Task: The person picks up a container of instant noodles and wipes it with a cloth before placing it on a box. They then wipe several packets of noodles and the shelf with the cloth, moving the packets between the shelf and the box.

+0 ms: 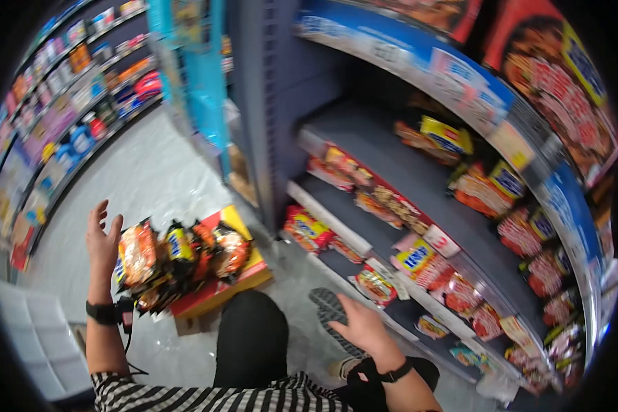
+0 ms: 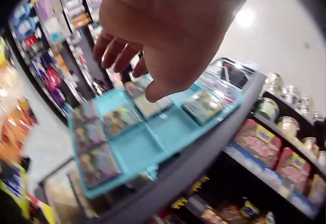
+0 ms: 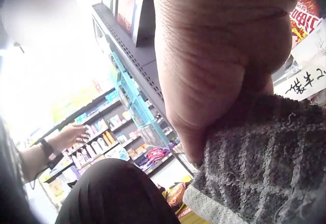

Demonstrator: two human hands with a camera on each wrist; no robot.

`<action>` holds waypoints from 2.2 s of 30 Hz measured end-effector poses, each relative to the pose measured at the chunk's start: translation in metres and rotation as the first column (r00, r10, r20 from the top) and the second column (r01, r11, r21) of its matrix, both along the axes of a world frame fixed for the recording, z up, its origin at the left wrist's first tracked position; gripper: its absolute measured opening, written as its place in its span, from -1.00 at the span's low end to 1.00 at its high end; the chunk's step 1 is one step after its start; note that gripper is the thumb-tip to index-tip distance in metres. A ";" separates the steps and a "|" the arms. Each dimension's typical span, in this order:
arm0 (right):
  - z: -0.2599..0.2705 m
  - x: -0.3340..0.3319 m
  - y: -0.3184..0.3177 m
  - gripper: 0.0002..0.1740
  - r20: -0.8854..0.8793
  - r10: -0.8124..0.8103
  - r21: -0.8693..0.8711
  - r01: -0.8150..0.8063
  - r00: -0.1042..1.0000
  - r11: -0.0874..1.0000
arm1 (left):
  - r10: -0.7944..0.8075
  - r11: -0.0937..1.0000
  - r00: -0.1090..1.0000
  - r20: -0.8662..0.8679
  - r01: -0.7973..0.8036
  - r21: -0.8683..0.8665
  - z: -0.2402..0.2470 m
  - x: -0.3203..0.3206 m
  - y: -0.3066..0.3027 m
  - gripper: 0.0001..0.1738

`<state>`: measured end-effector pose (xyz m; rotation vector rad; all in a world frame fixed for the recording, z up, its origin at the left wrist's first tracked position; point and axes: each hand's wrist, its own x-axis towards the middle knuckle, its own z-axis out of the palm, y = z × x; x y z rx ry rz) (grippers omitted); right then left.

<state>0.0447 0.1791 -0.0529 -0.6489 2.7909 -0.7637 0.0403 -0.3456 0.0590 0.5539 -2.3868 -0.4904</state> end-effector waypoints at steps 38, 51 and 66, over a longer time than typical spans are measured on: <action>0.001 0.015 0.010 -0.13 0.025 0.020 -0.257 -0.013 0.999 0.966 | -0.943 0.309 0.334 0.002 0.870 0.383 0.081 -0.364 0.414 -0.28; -0.010 0.005 0.003 -0.17 0.092 0.059 -0.119 -0.048 0.994 0.992 | -0.896 0.431 0.444 0.030 0.849 0.306 0.114 -0.287 0.433 -0.47; -0.029 0.004 -0.010 -0.24 0.012 0.097 -0.083 -0.096 0.995 0.992 | -0.872 0.436 0.321 -0.369 0.851 -0.292 0.089 -0.184 0.277 -0.15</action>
